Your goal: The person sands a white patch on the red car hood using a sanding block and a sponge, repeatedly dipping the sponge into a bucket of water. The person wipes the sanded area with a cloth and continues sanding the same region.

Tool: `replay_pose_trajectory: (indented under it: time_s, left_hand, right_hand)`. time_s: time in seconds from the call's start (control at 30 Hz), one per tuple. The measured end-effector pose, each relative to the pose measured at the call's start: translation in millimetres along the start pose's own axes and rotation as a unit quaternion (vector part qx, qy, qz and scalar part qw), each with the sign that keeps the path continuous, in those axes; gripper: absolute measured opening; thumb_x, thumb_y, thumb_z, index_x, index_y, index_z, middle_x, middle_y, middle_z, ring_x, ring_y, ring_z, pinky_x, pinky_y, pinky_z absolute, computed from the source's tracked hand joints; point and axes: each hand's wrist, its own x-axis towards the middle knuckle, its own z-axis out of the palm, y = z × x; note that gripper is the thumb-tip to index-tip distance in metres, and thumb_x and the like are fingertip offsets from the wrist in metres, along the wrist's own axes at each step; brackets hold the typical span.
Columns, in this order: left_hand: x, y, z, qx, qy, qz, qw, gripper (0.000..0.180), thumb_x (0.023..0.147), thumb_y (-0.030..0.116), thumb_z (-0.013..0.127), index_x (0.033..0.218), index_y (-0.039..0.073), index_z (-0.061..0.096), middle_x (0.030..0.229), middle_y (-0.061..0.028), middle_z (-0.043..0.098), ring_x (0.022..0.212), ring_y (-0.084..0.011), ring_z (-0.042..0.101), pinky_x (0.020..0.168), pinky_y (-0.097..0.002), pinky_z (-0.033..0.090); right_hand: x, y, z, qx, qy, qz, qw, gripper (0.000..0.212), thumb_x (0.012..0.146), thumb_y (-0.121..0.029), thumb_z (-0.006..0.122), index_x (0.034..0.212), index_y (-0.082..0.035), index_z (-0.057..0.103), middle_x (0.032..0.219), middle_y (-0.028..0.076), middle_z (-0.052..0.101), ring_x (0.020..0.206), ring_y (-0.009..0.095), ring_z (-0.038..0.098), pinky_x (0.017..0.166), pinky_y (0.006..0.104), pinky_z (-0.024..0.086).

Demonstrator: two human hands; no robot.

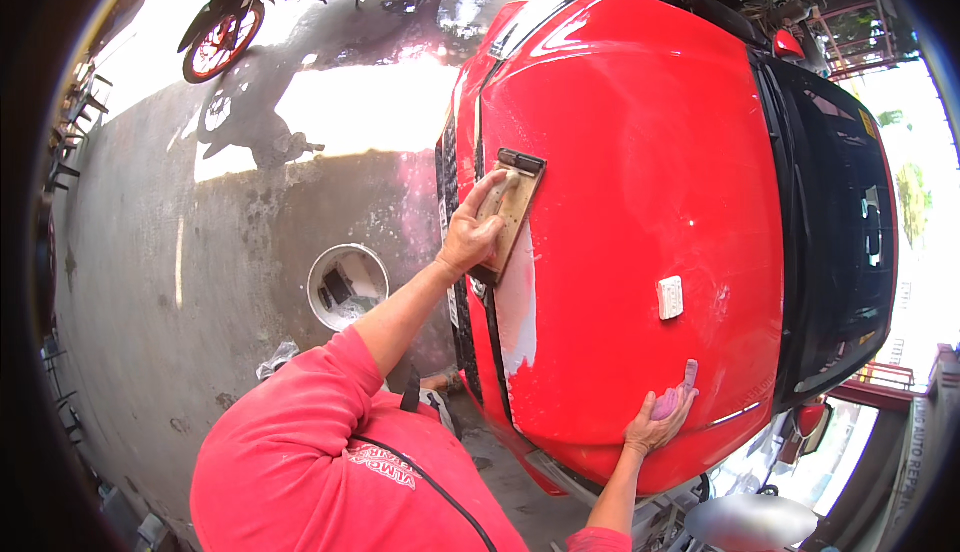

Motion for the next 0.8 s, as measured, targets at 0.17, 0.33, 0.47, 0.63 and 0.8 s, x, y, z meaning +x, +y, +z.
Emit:
replay_pose_trajectory:
  time_s: [0.17, 0.33, 0.47, 0.63, 0.8]
  left_hand:
    - [105.7, -10.6, -75.7, -0.105, 0.097, -0.096, 0.985, 0.071, 0.095, -0.004, 0.051, 0.161, 0.022, 0.052, 0.116, -0.0123, 0.076, 0.056, -0.0077, 0.062, 0.045, -0.0242, 0.053]
    - [70.0, -17.8, -61.6, -0.018, 0.106, -0.022, 0.994, 0.069, 0.090, -0.003, 0.056, 0.158, 0.010, 0.053, 0.140, -0.0142, 0.069, 0.116, -0.0217, 0.072, 0.101, -0.0338, 0.059]
    - [-19.8, -37.5, -46.6, -0.033, 0.004, -0.013, 0.999, 0.071, 0.087, -0.002, 0.056, 0.158, 0.001, 0.051, 0.155, -0.0133, 0.060, 0.156, -0.0241, 0.045, 0.132, -0.0374, 0.027]
    - [108.1, -19.5, -87.2, -0.090, 0.065, -0.095, 0.989, 0.067, 0.093, -0.003, 0.053, 0.159, 0.012, 0.052, 0.099, -0.0086, 0.074, 0.065, -0.0124, 0.069, 0.058, -0.0282, 0.059]
    - [85.2, -21.5, -71.8, -0.025, 0.093, -0.044, 0.994, 0.069, 0.088, -0.001, 0.057, 0.157, 0.009, 0.055, 0.134, -0.0135, 0.066, 0.112, -0.0216, 0.063, 0.095, -0.0329, 0.051]
  right_hand:
    - [8.2, -9.5, 11.7, 0.036, 0.012, 0.000, 0.999, 0.067, 0.100, -0.046, 0.072, 0.151, -0.006, 0.058, 0.166, 0.021, 0.049, 0.152, 0.041, 0.048, 0.124, 0.0536, 0.040]
    - [11.2, -10.8, 7.2, 0.018, 0.005, -0.016, 1.000, 0.066, 0.100, -0.047, 0.072, 0.150, -0.007, 0.058, 0.166, 0.022, 0.049, 0.151, 0.042, 0.048, 0.124, 0.0543, 0.041]
    - [3.8, -3.8, -0.5, 0.028, 0.005, -0.003, 1.000, 0.065, 0.100, -0.047, 0.071, 0.150, -0.007, 0.058, 0.166, 0.023, 0.048, 0.151, 0.042, 0.048, 0.124, 0.0549, 0.040]
    - [5.6, -10.0, 7.4, 0.038, -0.005, -0.004, 0.999, 0.064, 0.102, -0.047, 0.069, 0.147, -0.004, 0.059, 0.165, 0.024, 0.048, 0.152, 0.043, 0.047, 0.125, 0.0550, 0.039]
    - [8.0, -6.7, 7.4, 0.024, -0.005, -0.014, 1.000, 0.066, 0.102, -0.049, 0.069, 0.149, -0.003, 0.058, 0.165, 0.024, 0.048, 0.152, 0.043, 0.047, 0.125, 0.0549, 0.039]
